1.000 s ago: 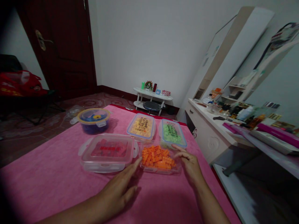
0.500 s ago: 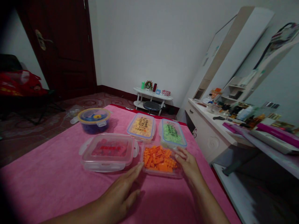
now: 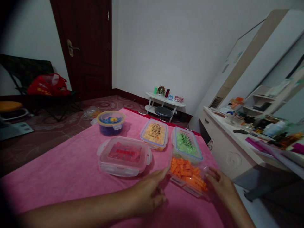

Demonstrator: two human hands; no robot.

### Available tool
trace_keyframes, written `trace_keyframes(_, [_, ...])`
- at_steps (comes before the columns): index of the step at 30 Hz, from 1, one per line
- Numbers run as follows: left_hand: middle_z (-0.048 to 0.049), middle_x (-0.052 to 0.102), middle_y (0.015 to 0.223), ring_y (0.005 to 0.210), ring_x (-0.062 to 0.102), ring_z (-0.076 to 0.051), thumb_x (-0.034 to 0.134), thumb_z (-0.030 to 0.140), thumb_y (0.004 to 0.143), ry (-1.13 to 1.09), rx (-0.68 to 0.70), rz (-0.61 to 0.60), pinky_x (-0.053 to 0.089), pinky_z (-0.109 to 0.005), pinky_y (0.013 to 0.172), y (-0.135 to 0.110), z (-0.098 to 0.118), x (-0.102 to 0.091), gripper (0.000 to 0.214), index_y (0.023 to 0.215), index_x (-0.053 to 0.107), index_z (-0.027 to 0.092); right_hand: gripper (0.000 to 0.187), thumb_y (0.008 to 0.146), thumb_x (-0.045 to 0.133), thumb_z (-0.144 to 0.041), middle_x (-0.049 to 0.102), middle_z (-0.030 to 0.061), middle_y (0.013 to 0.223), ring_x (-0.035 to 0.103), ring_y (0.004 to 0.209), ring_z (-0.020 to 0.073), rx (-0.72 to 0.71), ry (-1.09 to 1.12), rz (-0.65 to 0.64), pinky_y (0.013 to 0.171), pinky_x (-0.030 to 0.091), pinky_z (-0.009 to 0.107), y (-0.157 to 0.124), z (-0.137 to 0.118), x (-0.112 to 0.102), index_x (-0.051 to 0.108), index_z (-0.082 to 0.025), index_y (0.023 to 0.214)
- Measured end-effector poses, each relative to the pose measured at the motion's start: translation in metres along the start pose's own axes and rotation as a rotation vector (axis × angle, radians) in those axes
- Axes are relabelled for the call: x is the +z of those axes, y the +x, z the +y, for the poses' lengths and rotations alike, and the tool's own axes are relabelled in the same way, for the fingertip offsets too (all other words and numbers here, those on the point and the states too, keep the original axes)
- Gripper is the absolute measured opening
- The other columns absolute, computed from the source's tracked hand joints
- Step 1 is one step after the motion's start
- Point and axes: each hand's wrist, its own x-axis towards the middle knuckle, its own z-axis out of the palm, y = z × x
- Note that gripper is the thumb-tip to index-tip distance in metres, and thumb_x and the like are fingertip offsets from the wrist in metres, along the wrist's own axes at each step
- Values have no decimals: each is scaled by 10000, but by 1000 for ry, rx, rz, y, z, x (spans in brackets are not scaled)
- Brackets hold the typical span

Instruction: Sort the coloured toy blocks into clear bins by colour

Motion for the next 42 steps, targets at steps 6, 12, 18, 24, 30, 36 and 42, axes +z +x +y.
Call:
trace_keyframes(6, [-57,469,1402,1272,454,-212,456,179,881,425,185,239,395,-398,1057,-64,-7,-96,485,1348,452,310,446,821,471,-452,573,114,1266,531,1179,282,-572,-201,92,1024,400,464,-55,-76,32,598,-205,1171])
trace_keyframes(12, [-85,209,1550,1404,217,-341,599,358,822,911,138,28,277,-563,1093,-102,-65,-168,693,1447,304,313,711,778,613,-435,312,82,1512,256,1397,255,-577,24,-447,1145,221,444,-111,-141,124,391,-217,1418])
trace_keyframes(18, [-22,316,1510,1387,296,-254,453,205,889,880,172,75,322,-443,1108,-105,-79,-173,571,1429,341,354,640,896,347,-595,393,83,1470,328,1367,200,-240,565,-428,1131,246,417,-98,-129,178,386,-214,1410])
trace_keyframes(24, [-14,411,1457,1342,380,-256,496,322,886,751,60,121,374,-434,1075,-94,-62,-175,491,1372,438,368,571,861,401,-634,620,61,1249,415,1315,224,-156,758,-515,1050,375,432,-96,-118,177,593,-238,1224])
trace_keyframes(30, [-33,511,1380,1288,458,-243,475,309,894,697,25,179,397,-429,1058,-96,-46,-170,409,1296,545,331,550,863,420,-611,657,81,1186,430,1304,233,-130,779,-496,1037,389,433,-98,-119,174,618,-212,1186])
trace_keyframes(36, [-31,684,1142,1062,630,-232,555,354,850,558,6,553,489,-365,955,-105,-28,-184,267,1060,701,276,509,850,490,-566,602,73,1278,529,1201,237,-138,804,-538,1027,397,428,-101,-119,173,592,-223,1212])
trace_keyframes(42, [49,729,850,845,667,-232,517,583,811,571,-479,1102,555,-404,791,-152,-23,-244,415,979,680,240,476,803,564,-542,679,92,1113,626,1026,242,-211,654,-508,935,472,397,-93,-120,173,640,-192,1115])
